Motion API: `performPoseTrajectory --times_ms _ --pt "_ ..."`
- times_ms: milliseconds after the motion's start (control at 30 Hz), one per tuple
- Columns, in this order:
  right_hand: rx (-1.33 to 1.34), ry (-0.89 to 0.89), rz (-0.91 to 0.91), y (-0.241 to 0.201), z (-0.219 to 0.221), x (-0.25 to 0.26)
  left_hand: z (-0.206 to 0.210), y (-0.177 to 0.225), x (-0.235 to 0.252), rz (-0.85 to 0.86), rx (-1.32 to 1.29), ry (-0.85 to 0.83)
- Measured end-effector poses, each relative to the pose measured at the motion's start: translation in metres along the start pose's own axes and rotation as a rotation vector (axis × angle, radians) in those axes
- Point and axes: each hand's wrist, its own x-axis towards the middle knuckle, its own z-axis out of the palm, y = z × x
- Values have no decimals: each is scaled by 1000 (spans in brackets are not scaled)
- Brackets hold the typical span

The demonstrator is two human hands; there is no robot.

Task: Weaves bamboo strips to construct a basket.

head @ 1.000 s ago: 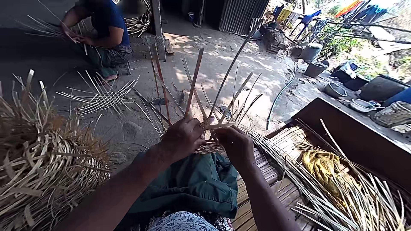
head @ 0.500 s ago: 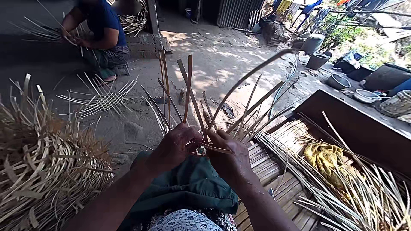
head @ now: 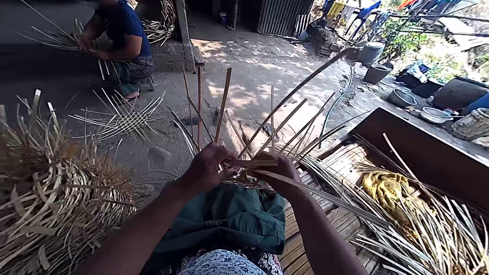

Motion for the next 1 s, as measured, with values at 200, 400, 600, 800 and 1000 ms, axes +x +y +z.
performPoseTrajectory --times_ms 200,400,600,800,1000 --pt "30 283 6 2 13 -1 11 4 0 118 317 59" --pt "-702 333 -247 15 23 -10 -6 10 6 -223 -48 -35" --pt "-746 209 -462 25 24 -12 -13 9 14 -426 -167 -65" --pt "-853 162 -354 14 26 -12 -1 13 9 -417 -384 124" --pt "-875 69 -159 -4 22 -10 12 12 1 -281 -300 191"
